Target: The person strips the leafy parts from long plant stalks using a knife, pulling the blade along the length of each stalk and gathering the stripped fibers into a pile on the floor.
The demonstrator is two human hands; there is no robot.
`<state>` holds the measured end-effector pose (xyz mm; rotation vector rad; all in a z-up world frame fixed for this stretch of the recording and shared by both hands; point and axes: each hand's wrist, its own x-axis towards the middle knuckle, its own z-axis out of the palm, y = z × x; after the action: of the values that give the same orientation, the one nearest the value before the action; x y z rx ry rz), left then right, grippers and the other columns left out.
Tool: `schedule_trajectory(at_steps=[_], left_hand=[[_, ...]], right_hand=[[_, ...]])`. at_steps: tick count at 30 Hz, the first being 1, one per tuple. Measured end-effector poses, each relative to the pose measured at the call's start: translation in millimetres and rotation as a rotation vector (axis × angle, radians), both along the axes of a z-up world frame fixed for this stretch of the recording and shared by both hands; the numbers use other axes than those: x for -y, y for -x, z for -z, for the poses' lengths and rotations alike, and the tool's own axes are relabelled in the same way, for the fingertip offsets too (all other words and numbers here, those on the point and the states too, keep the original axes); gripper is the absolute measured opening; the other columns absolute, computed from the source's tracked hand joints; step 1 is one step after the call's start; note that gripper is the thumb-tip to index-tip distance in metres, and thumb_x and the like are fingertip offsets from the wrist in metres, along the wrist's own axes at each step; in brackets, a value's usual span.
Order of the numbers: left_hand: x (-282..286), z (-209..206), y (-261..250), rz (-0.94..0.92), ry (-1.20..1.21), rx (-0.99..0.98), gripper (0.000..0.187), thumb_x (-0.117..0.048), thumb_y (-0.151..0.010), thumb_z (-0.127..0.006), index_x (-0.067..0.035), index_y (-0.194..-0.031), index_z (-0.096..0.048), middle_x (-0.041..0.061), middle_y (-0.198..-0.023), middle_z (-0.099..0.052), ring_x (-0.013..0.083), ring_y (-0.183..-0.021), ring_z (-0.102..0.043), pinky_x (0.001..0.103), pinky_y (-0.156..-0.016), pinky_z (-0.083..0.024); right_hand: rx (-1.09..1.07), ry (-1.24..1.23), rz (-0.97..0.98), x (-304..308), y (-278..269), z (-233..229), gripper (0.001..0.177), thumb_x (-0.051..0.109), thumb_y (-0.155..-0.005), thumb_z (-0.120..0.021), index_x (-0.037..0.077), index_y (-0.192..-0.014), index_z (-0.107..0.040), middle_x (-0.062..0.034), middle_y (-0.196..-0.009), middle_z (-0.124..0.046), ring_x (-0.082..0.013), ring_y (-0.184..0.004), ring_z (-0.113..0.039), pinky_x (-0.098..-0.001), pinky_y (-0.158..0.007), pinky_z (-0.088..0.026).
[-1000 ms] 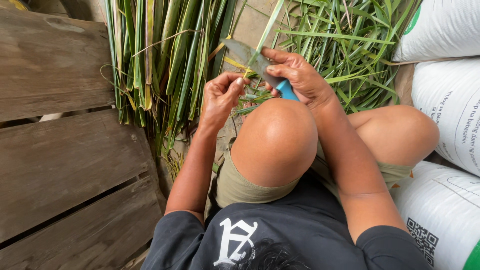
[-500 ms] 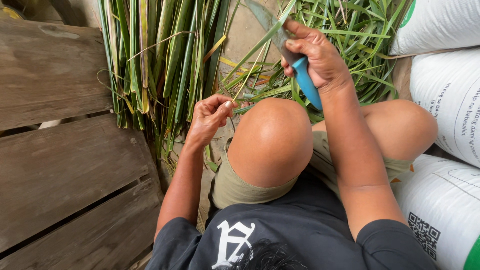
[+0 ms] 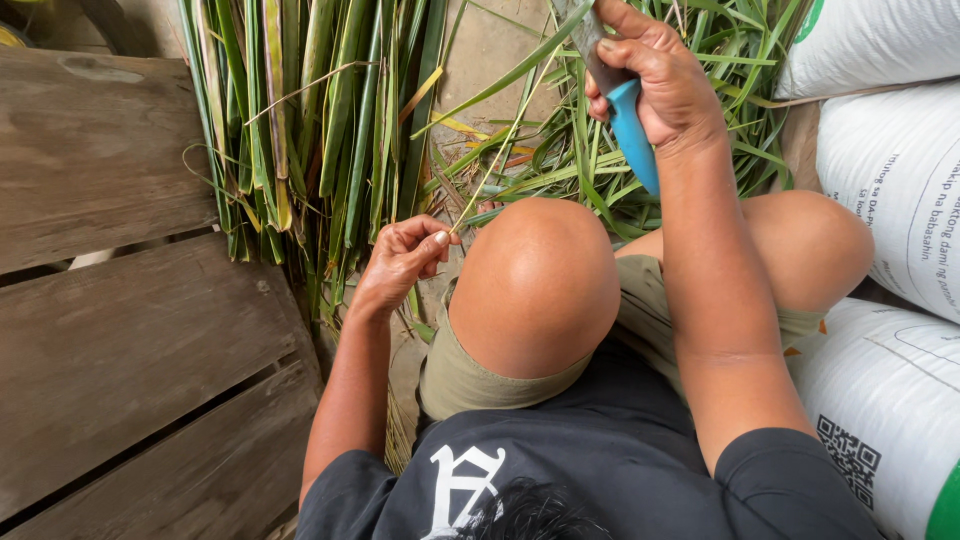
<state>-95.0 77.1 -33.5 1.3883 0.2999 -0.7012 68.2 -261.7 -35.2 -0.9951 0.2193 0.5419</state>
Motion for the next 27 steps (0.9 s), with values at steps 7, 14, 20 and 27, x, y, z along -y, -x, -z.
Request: schedule_trajectory(at_steps=[7, 14, 20, 27], left_hand=[[-9, 3, 9, 0.034, 0.017, -0.061, 0.018, -0.024, -0.098, -0.069, -0.008, -0.096, -0.074, -0.002, -0.067, -0.059, 0.0044, -0.053, -0.047, 0.019, -0.050, -0.035], [-23, 5, 23, 0.076, 0.035, -0.127, 0.019, -0.026, -0.098, -0.069, -0.008, -0.094, -0.074, -0.001, -0.065, -0.059, 0.0036, -0.052, -0.045, 0.018, -0.048, -0.036], [-40, 10, 39, 0.072, 0.025, -0.171, 0.018, -0.024, -0.097, -0.070, -0.007, -0.095, -0.074, -0.002, -0.066, -0.059, 0.0049, -0.055, -0.048, 0.019, -0.048, -0.037], [-54, 19, 56, 0.062, 0.018, -0.190, 0.016, -0.023, -0.098, -0.069, -0.009, -0.096, -0.074, -0.003, -0.067, -0.061, 0.0025, -0.056, -0.050, 0.017, -0.048, -0.037]], right_hand=[[0.008, 0.006, 0.017, 11, 0, 4, 0.055, 0.010, -0.095, -0.064, 0.012, -0.150, -0.061, -0.0048, -0.074, -0.061, -0.0148, -0.065, -0.063, -0.0276, -0.052, -0.050], [-0.018, -0.006, 0.080, 28, -3, 14, 0.033, 0.010, -0.096, -0.068, 0.013, -0.129, -0.069, -0.0108, -0.073, -0.058, -0.0196, -0.063, -0.060, -0.0321, -0.052, -0.047], [0.005, 0.047, 0.053, 29, -3, 4, 0.012, 0.017, -0.092, -0.069, 0.012, -0.103, -0.066, -0.0136, -0.071, -0.060, -0.0195, -0.054, -0.054, -0.0316, -0.049, -0.046], [0.015, 0.048, 0.052, 29, -3, 7, 0.010, 0.013, -0.095, -0.067, 0.013, -0.105, -0.067, -0.0106, -0.070, -0.060, -0.0185, -0.059, -0.060, -0.0315, -0.049, -0.047]])
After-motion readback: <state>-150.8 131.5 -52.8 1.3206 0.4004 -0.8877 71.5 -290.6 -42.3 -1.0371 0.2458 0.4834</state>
